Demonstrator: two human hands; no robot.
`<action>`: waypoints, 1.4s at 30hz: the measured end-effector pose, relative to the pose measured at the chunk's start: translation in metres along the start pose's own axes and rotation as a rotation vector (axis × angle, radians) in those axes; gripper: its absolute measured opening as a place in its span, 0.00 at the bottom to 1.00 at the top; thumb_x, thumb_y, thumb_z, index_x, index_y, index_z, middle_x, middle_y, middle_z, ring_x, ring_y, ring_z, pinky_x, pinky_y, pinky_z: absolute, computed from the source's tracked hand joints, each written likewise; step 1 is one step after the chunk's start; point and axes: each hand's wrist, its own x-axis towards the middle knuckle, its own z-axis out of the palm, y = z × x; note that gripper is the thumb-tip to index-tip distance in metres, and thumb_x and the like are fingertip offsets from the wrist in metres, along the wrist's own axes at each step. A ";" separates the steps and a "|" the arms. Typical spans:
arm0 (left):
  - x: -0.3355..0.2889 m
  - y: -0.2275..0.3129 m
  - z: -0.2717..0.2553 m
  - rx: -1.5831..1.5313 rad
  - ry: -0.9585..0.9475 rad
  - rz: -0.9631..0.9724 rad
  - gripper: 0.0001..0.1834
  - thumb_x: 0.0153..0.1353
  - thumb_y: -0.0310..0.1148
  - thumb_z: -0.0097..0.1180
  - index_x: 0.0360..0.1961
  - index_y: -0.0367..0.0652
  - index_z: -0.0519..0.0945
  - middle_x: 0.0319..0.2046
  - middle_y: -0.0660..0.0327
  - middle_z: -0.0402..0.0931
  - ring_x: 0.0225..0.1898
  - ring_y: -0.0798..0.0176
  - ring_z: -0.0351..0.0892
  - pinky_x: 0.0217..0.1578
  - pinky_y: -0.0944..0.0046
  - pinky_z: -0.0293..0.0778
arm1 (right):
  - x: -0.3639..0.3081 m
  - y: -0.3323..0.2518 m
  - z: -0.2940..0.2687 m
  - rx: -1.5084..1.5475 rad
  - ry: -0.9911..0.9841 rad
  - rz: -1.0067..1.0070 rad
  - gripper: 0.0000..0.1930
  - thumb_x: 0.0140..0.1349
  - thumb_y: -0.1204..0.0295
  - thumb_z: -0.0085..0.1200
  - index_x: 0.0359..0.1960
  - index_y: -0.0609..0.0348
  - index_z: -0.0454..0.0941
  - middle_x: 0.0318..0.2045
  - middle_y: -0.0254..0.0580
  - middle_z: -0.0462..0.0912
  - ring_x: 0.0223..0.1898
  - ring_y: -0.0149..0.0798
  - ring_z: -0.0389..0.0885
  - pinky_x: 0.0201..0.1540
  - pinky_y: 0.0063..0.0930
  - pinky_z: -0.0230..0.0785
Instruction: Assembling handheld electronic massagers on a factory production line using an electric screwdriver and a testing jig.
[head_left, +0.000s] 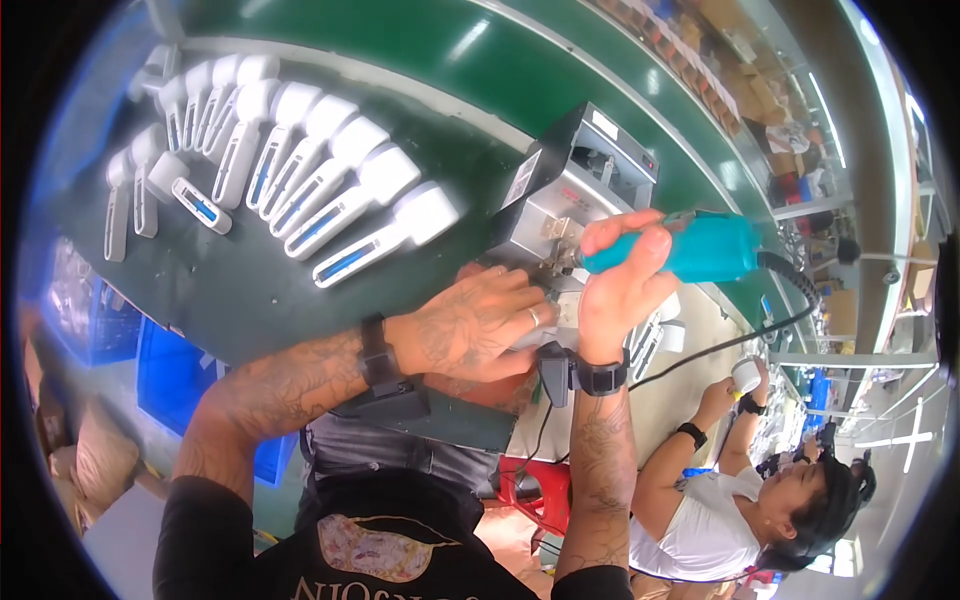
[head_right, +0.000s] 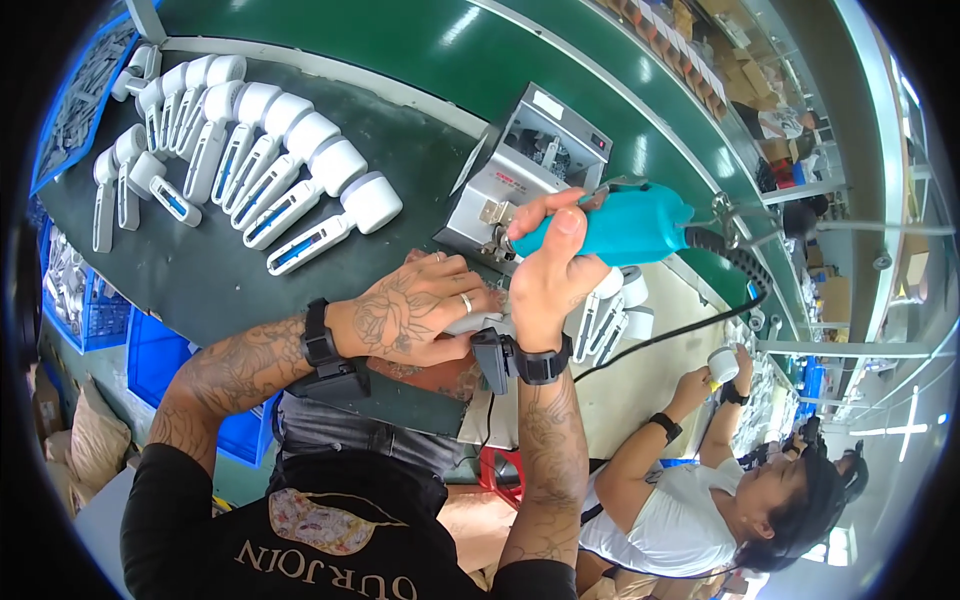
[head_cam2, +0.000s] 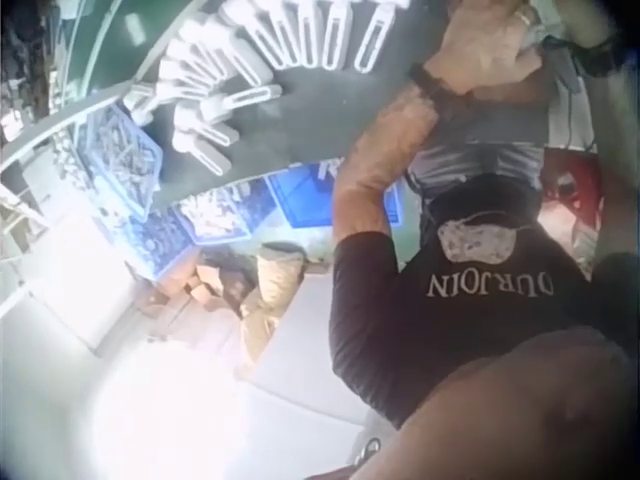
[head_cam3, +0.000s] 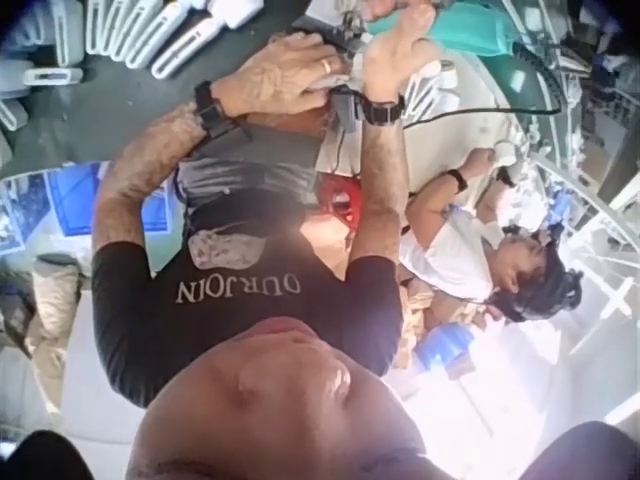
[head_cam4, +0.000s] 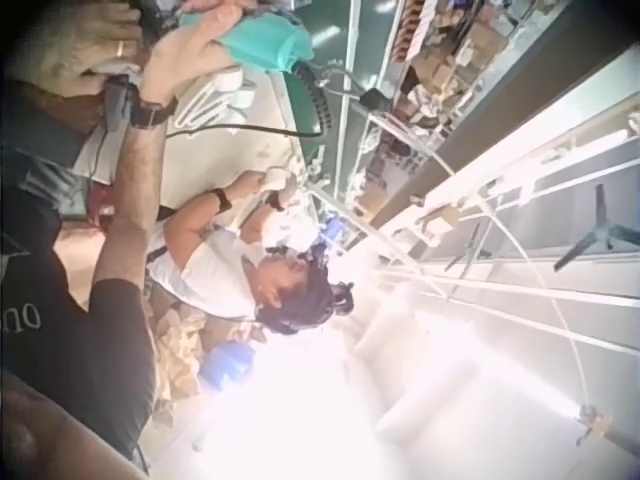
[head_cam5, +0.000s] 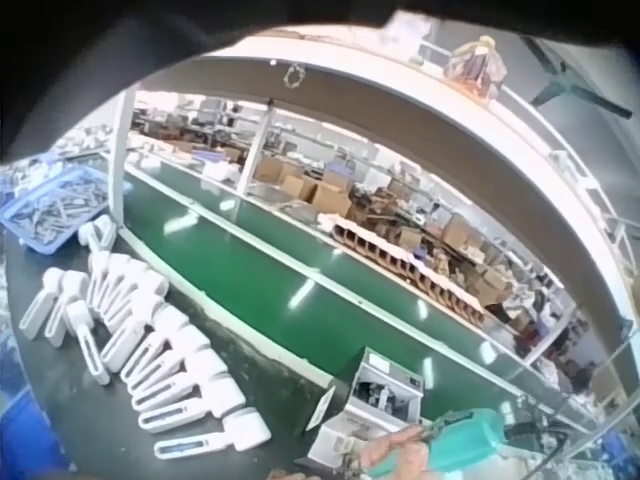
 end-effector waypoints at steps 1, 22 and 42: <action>0.002 0.000 0.002 -0.011 0.046 0.032 0.23 0.51 0.36 0.63 0.49 0.42 0.78 0.38 0.59 0.75 0.42 0.54 0.73 0.45 0.54 0.72 | -0.001 0.003 -0.005 0.037 -0.015 0.017 0.25 0.76 0.50 0.46 0.44 0.66 0.71 0.25 0.41 0.76 0.26 0.37 0.75 0.31 0.30 0.68; 0.007 -0.002 -0.003 0.003 0.008 -0.010 0.18 0.58 0.39 0.66 0.47 0.45 0.78 0.39 0.62 0.74 0.42 0.56 0.72 0.42 0.55 0.70 | -0.068 -0.045 -0.043 -0.025 -0.025 0.150 0.38 0.68 0.35 0.48 0.48 0.67 0.69 0.20 0.41 0.71 0.20 0.37 0.71 0.26 0.31 0.65; 0.011 0.012 -0.009 0.097 -0.070 0.118 0.23 0.54 0.38 0.69 0.52 0.47 0.81 0.47 0.63 0.79 0.46 0.56 0.76 0.47 0.54 0.72 | -0.072 -0.053 -0.065 0.088 0.078 0.173 0.30 0.71 0.44 0.52 0.47 0.66 0.71 0.26 0.42 0.77 0.26 0.36 0.75 0.32 0.32 0.70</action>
